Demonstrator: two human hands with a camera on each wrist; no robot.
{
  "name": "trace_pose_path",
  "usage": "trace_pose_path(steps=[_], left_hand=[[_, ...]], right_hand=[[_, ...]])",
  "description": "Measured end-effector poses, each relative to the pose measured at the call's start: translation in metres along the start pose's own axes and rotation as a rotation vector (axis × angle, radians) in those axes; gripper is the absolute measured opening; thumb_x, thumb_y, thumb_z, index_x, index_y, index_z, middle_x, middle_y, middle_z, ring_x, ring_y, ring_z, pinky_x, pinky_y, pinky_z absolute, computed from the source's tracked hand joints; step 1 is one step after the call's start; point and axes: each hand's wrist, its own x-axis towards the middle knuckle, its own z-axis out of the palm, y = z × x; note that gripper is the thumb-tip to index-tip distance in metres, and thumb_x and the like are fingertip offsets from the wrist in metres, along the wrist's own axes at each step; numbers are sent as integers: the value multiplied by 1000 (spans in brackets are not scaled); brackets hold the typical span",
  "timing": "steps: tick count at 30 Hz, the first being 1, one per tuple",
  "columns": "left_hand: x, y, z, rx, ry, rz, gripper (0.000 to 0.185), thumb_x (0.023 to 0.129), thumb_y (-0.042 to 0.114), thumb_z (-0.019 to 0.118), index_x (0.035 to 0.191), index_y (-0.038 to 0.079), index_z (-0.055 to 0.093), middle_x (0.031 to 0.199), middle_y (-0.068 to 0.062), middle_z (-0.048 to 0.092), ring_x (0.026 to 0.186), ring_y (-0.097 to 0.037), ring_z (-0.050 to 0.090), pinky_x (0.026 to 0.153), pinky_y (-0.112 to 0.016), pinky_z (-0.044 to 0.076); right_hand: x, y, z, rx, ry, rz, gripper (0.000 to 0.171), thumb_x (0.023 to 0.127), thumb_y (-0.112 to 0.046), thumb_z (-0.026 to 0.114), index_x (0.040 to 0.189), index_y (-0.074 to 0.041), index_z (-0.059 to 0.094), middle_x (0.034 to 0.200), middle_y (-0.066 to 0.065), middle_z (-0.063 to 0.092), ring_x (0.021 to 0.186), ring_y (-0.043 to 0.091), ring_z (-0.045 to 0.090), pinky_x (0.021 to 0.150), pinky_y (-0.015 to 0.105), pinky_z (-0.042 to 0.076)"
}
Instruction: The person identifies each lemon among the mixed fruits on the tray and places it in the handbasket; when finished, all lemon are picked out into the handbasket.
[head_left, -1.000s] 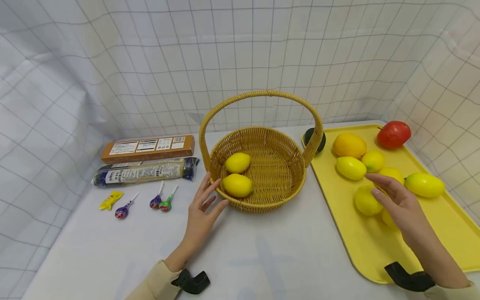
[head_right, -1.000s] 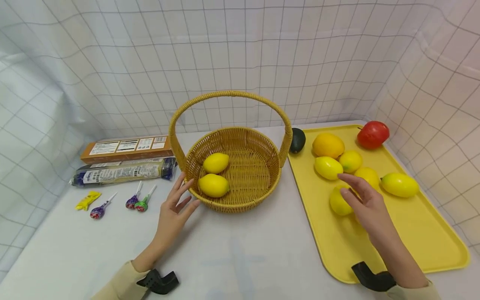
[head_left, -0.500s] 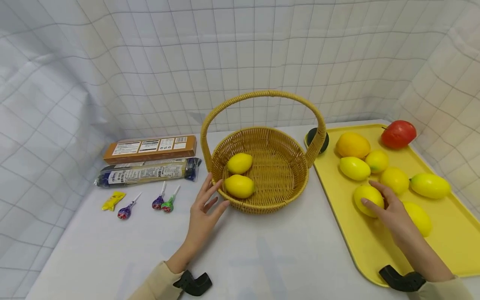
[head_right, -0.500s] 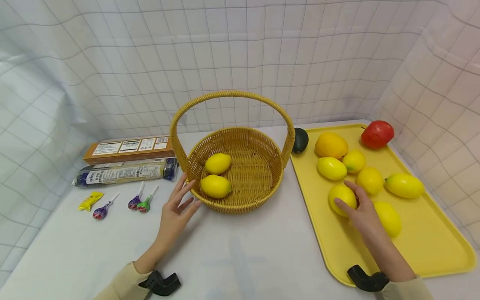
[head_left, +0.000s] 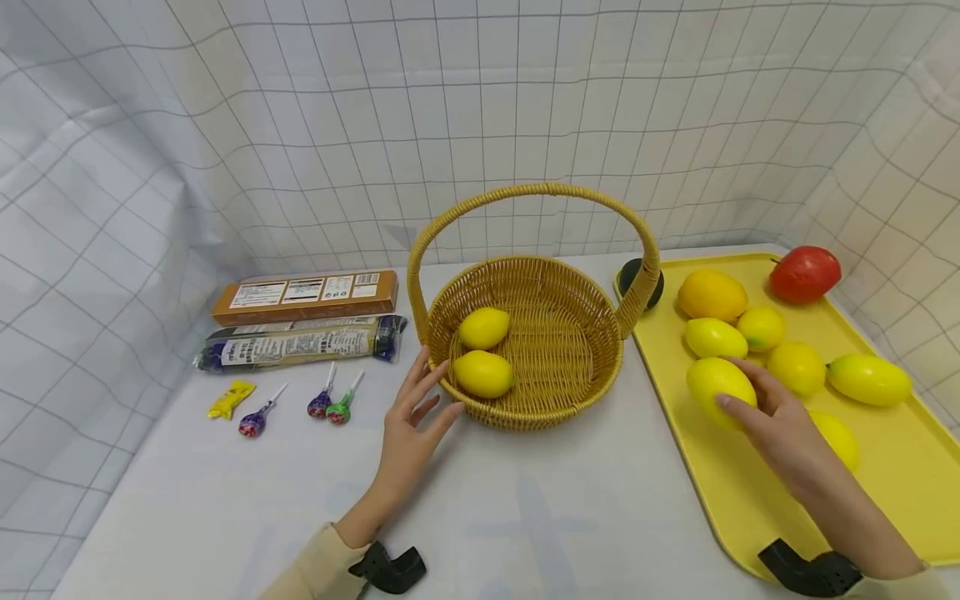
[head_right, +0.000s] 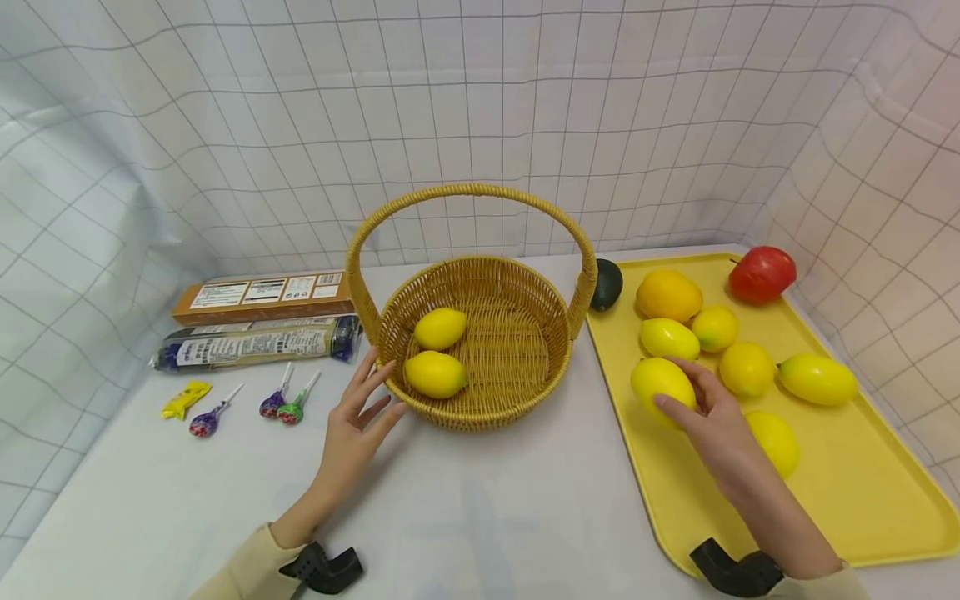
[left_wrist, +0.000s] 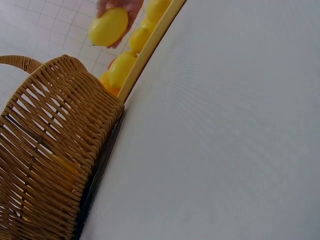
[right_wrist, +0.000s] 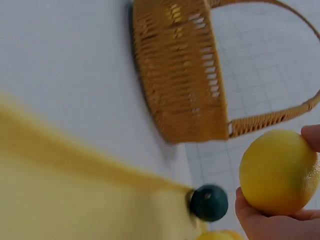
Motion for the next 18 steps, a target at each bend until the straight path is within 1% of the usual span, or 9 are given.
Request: trace_pose_path(steps=[2, 3, 4, 5, 9, 12, 15, 18], left_hand=[[0, 0, 1, 2, 3, -9, 50, 84, -12, 61, 132, -11, 46, 150, -19, 19, 134, -35, 24, 93, -56, 39], [0, 0, 1, 5, 4, -8, 50, 84, -12, 61, 132, -11, 46, 150, -20, 19, 134, -36, 23, 93, -56, 39], [1, 1, 1, 8, 6, -6, 50, 84, -12, 62, 132, -11, 46, 150, -20, 19, 134, -36, 23, 92, -56, 39], [1, 1, 1, 12, 10, -4, 50, 84, -12, 62, 132, -10, 47, 150, -20, 20, 134, -36, 23, 92, -56, 40], [1, 3, 1, 13, 18, -1, 50, 83, -13, 62, 131, -11, 47, 150, -21, 20, 134, -36, 23, 92, -57, 40], [-1, 4, 1, 13, 20, -8, 49, 83, -12, 62, 130, -12, 47, 150, -22, 20, 134, -36, 24, 92, -57, 40], [-1, 5, 2, 12, 19, -16, 49, 84, -11, 62, 131, -12, 47, 150, -21, 20, 134, -35, 24, 92, -56, 40], [-2, 6, 4, 16, 20, -13, 49, 84, -12, 62, 131, -11, 47, 149, -22, 20, 134, -37, 24, 91, -57, 40]], right_hand=[[-1, -10, 9, 157, -89, -61, 42, 100, -8, 43, 140, -16, 31, 132, 6, 29, 104, 10, 44, 84, 17, 45], [0, -15, 15, 212, -129, -73, 41, 100, -6, 42, 139, -16, 32, 132, 6, 29, 105, 11, 45, 85, 19, 46], [1, -21, 22, 251, -170, -86, 41, 100, -5, 40, 139, -16, 32, 131, 6, 31, 105, 13, 45, 86, 21, 46], [3, -26, 28, 267, -202, -89, 41, 100, -5, 40, 139, -14, 32, 131, 7, 32, 106, 14, 46, 87, 23, 47], [15, -46, 55, 242, -281, -47, 50, 100, -12, 44, 143, 0, 22, 127, 11, 38, 105, 18, 46, 89, 25, 45], [30, -55, 73, 248, -348, -22, 58, 98, -16, 48, 142, 8, 18, 125, 13, 40, 104, 19, 47, 90, 26, 45], [50, -58, 89, 242, -442, -16, 60, 97, -19, 51, 140, 11, 22, 121, 15, 44, 100, 19, 49, 89, 29, 46], [70, -58, 103, 163, -540, -16, 61, 95, -22, 54, 139, 10, 26, 118, 15, 47, 97, 20, 51, 85, 31, 47]])
